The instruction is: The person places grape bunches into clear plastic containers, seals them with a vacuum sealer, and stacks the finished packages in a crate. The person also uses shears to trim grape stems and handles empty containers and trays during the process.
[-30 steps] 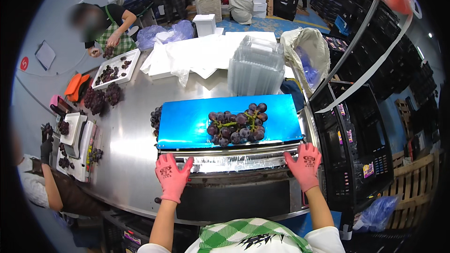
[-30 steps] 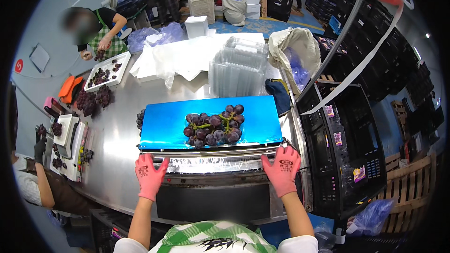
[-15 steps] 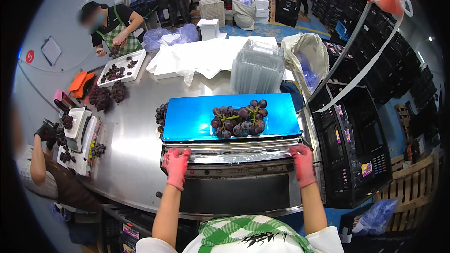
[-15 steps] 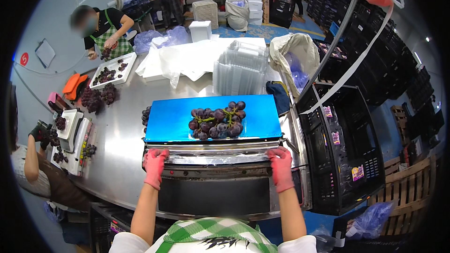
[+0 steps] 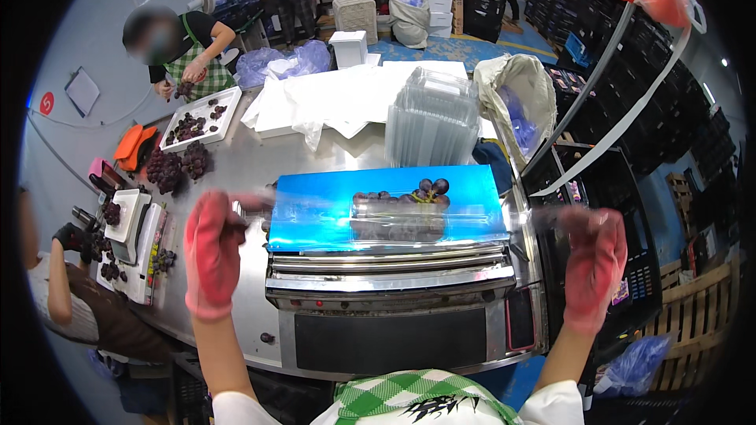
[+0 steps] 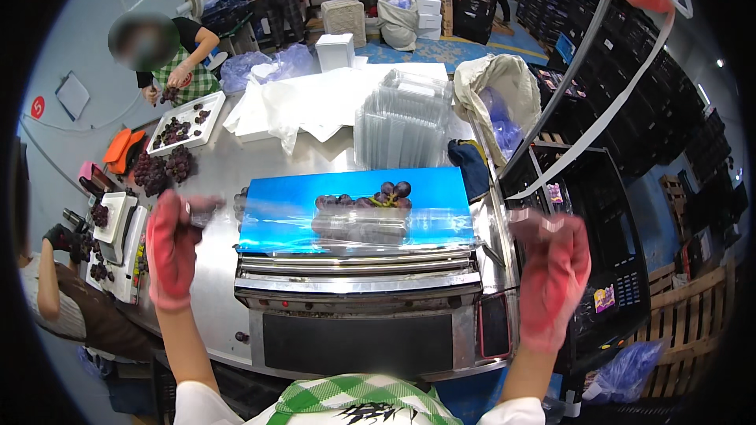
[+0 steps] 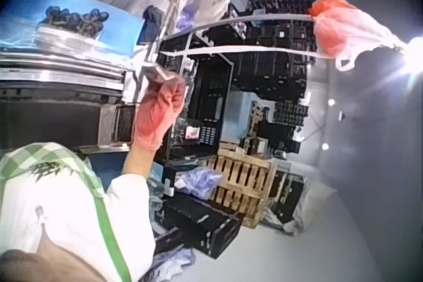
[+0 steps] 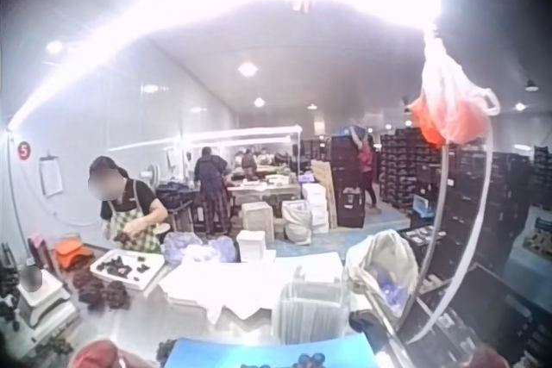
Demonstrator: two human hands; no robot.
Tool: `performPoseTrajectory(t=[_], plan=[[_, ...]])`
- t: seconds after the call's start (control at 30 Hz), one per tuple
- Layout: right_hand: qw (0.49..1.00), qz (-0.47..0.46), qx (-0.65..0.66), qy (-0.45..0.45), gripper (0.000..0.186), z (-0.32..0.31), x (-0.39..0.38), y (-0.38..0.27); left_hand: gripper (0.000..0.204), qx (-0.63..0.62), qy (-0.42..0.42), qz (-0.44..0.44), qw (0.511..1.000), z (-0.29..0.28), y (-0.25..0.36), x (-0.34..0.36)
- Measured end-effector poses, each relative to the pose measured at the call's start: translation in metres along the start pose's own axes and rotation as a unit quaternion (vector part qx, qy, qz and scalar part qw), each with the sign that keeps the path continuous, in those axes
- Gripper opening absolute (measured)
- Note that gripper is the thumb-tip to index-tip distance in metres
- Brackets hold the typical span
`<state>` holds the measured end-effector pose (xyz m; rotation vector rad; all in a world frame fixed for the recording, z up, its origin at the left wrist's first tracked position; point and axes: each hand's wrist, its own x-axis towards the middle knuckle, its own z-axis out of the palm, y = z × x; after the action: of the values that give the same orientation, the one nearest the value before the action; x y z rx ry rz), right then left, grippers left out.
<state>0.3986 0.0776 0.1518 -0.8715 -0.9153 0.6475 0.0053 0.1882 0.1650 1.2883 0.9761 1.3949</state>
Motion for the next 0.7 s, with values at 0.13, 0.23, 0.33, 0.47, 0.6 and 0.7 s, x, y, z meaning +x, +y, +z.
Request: performPoseTrajectory(t=[0.13,0.23,0.33,0.47,0.6,0.7], plan=[[0.992,-0.103,-0.041,-0.068,0.049,0.039,0.064,0.055,0.027,-0.032,-0.118,0.15,0.981,0.018,-0.027,0.073],[0.906,-0.172,-0.35,-0.162,0.06,0.043,0.107,0.115,0.047,0.245,-0.159,0.215,0.932,0.038,-0.068,0.092],[0.731,-0.183,-0.569,-0.329,0.048,0.033,0.132,0.16,0.058,0.488,-0.19,0.226,0.822,0.039,-0.114,0.105],[0.684,-0.014,-0.588,-0.432,0.035,0.014,0.118,0.2,0.05,0.579,-0.282,0.172,0.745,0.031,-0.168,0.109],[0.736,-0.003,-0.531,-0.42,0.031,-0.018,0.082,0.226,0.04,0.603,-0.301,0.108,0.731,0.028,-0.192,0.077],[0.747,0.037,-0.564,-0.349,0.027,-0.001,0.053,0.21,0.033,0.598,-0.244,0.024,0.763,0.04,-0.191,0.062]])
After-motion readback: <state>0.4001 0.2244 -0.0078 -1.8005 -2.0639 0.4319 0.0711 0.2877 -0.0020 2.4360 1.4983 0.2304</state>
